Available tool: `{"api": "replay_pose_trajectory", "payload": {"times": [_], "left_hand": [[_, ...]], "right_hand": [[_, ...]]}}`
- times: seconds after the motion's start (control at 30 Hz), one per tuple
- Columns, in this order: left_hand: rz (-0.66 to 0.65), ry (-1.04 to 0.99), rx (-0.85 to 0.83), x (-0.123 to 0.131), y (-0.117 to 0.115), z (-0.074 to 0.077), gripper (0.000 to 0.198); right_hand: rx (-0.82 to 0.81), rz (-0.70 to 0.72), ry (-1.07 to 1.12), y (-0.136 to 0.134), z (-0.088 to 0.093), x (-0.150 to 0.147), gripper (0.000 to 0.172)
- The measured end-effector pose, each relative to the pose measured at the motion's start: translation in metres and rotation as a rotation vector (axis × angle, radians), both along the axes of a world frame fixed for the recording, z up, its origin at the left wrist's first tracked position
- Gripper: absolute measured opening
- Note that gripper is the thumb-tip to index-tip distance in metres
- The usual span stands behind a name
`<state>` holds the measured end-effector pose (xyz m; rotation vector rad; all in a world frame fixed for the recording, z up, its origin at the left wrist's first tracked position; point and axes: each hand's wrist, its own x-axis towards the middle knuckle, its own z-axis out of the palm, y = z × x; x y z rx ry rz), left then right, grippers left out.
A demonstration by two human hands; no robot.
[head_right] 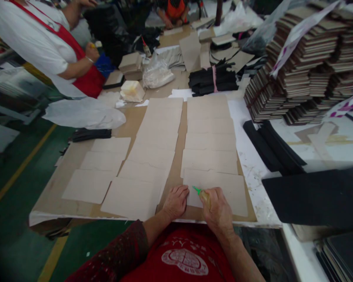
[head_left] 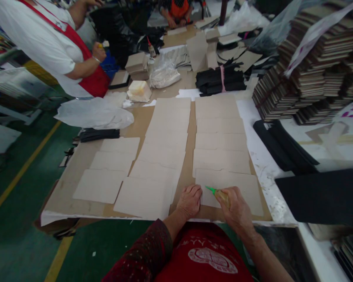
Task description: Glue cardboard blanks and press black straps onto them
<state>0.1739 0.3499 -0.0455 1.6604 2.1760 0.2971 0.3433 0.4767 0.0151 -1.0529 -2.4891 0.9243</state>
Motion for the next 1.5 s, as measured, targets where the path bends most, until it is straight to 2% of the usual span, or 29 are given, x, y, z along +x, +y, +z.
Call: {"api": "replay_pose_trajectory", "payload": {"times": [0.2,0.47,0.67,1.27,1.5], "left_hand": [[-0.012,0.016,0.029,0.000,-0.001,-0.003,0.039],[-0.032,0.041,0.092,0.000,-0.002,-0.014,0.038],[-0.038,0.042,0.133,-0.001,-0.003,-0.017,0.037],[-0.040,0.048,0.161,-0.001,-0.004,-0.019,0.039],[-0.036,0.050,0.153,-0.001,-0.004,-0.020,0.039]], "right_hand": [[0.090,0.100,-0.112,0.008,0.009,-0.007,0.012],[0.179,0.104,-0.109,0.012,0.011,-0.008,0.013],[0.147,0.102,-0.188,0.012,0.018,-0.005,0.009],[0.008,-0.008,-0.037,0.010,-0.002,-0.001,0.019],[0.110,0.042,-0.052,0.007,-0.001,-0.010,0.012]]}}
